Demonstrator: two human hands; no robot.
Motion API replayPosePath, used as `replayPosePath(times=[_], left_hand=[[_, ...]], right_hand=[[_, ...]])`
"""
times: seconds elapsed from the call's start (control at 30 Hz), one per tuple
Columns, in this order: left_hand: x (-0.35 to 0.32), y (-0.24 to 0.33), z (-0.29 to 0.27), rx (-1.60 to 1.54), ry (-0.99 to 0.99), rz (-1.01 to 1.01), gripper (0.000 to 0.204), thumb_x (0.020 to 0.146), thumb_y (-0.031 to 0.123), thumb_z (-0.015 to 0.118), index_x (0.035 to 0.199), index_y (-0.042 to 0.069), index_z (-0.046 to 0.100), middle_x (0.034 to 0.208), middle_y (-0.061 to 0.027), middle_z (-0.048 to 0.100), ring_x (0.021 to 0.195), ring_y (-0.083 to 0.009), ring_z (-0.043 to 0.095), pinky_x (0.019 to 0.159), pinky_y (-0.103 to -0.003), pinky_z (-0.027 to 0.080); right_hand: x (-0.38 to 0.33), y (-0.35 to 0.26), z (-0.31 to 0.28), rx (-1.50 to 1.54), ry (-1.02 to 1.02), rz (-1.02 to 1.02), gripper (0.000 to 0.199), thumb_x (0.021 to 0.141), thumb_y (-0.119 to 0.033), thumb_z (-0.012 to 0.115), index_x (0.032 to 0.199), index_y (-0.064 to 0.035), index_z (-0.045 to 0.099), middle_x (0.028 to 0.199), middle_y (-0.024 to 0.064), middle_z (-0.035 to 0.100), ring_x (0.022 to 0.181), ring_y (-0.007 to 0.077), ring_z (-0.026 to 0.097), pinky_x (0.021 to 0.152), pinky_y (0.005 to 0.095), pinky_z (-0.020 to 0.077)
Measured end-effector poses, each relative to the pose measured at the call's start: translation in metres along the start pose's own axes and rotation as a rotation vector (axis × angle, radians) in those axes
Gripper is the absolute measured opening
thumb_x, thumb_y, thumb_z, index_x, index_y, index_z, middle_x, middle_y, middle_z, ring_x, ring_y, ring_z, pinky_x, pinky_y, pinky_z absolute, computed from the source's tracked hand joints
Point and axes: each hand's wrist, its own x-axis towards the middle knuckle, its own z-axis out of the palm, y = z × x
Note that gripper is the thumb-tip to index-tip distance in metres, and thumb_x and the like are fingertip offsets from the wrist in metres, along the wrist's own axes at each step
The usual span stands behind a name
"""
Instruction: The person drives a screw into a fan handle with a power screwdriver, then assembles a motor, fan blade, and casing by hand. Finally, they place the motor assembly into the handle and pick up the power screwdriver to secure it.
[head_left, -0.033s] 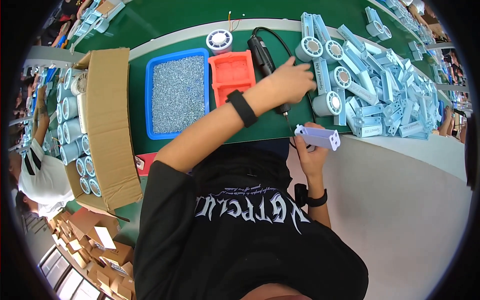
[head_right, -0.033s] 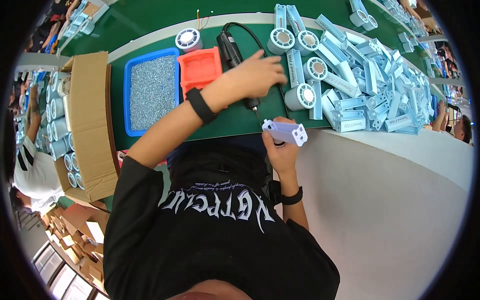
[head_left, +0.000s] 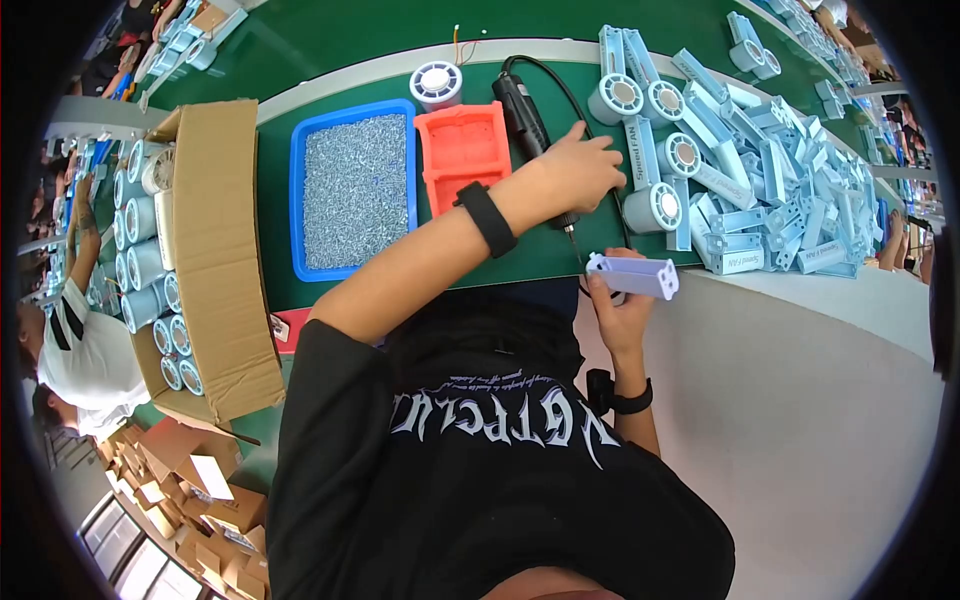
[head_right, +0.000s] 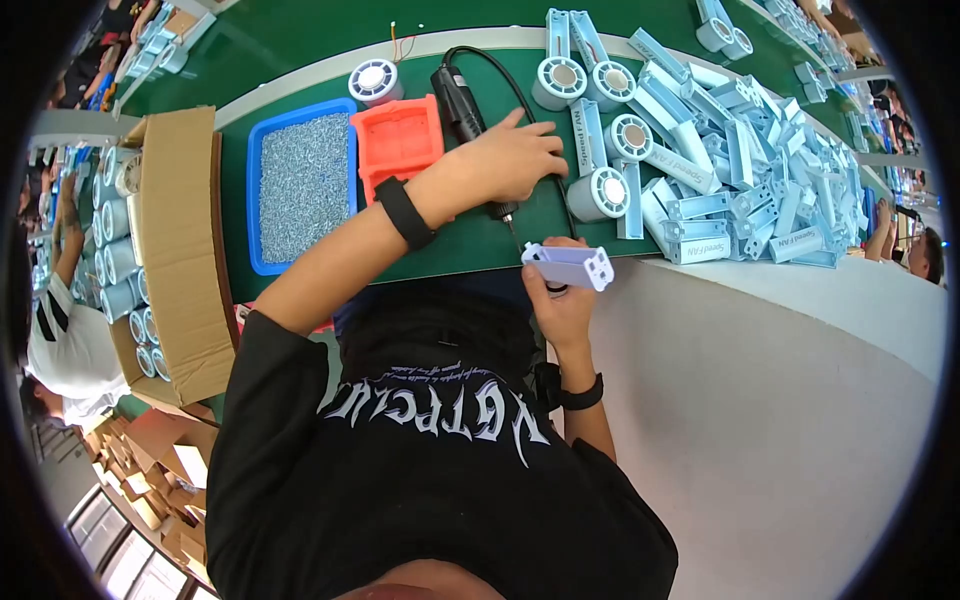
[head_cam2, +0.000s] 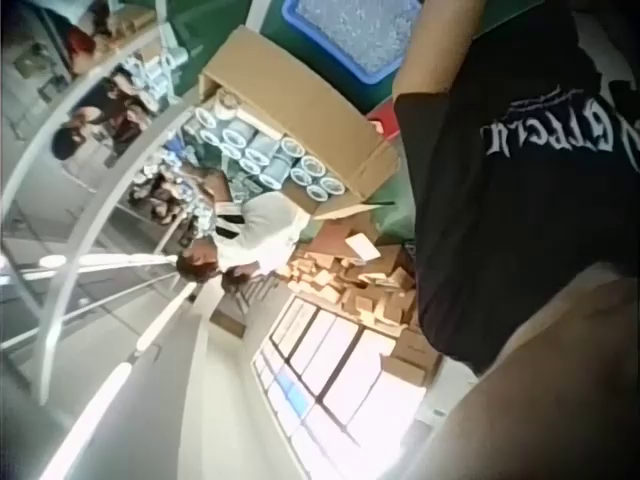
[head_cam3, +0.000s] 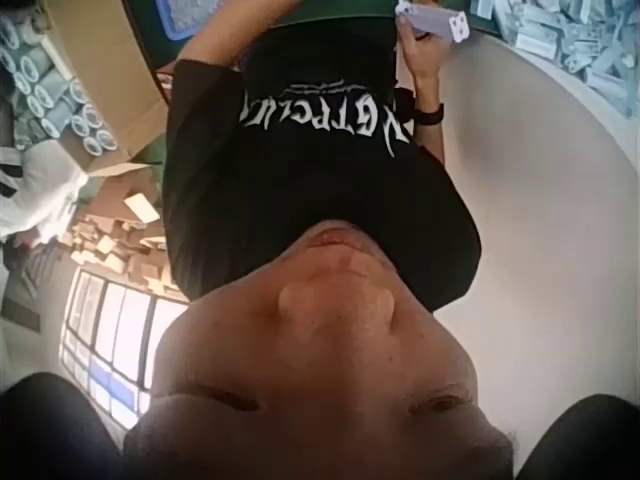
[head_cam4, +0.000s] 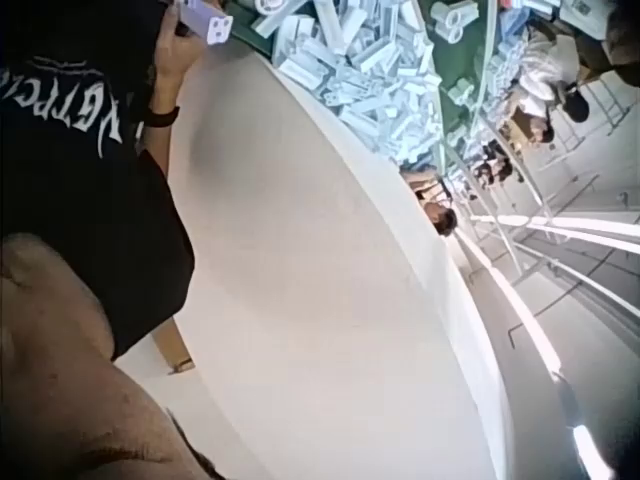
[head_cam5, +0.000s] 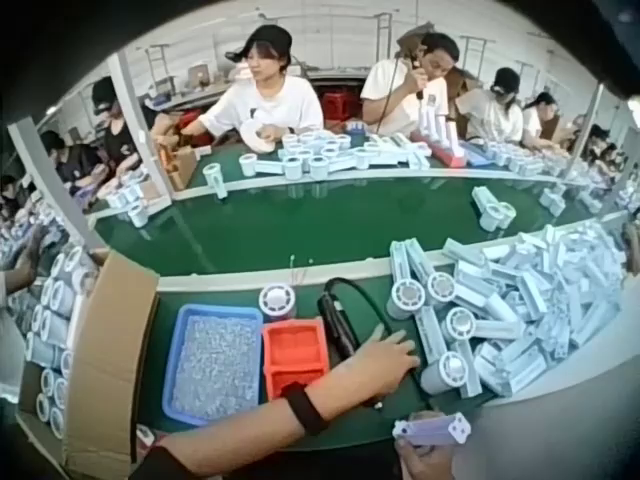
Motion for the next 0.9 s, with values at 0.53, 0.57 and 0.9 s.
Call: replayPosePath(times=[0.53,0.57,0.9], left_hand=[[-0.087,-0.010,-0.121,-0.256,0.077,-0.381,0.041,0.081,0.015,0.061,0.121,0.010,0.052,0.112,-0.0126,0.058,0.107,-0.0297,0.053,0.091,-0.036,0.042],[-0.105,-0.021,-0.137,-0.252,0.140,-0.442,0.042,0.082,0.017,0.062,0.122,0.010,0.051,0.110,-0.0134,0.059,0.106,-0.0300,0.054,0.091,-0.035,0.042],[-0.131,-0.125,-0.096,-0.018,0.141,-0.705,0.079,0.068,0.043,0.074,0.132,0.012,0.041,0.115,-0.0191,0.056,0.105,-0.0313,0.055,0.087,-0.038,0.046]], right_hand=[[0.068,-0.017,0.013,0.081,-0.015,-0.034,0.036,0.078,-0.013,0.069,0.107,0.0006,0.052,0.104,0.0097,0.055,0.094,0.0197,0.055,0.081,0.0311,0.0440],[0.077,-0.022,0.017,0.025,-0.004,-0.075,0.037,0.078,-0.015,0.069,0.107,0.0012,0.052,0.102,0.0103,0.056,0.091,0.0201,0.057,0.078,0.0314,0.0453],[0.135,-0.034,0.029,-0.729,-0.300,0.176,0.041,0.080,-0.026,0.063,0.108,0.0019,0.051,0.086,0.0203,0.060,0.076,0.0363,0.060,0.066,0.0430,0.0466]])
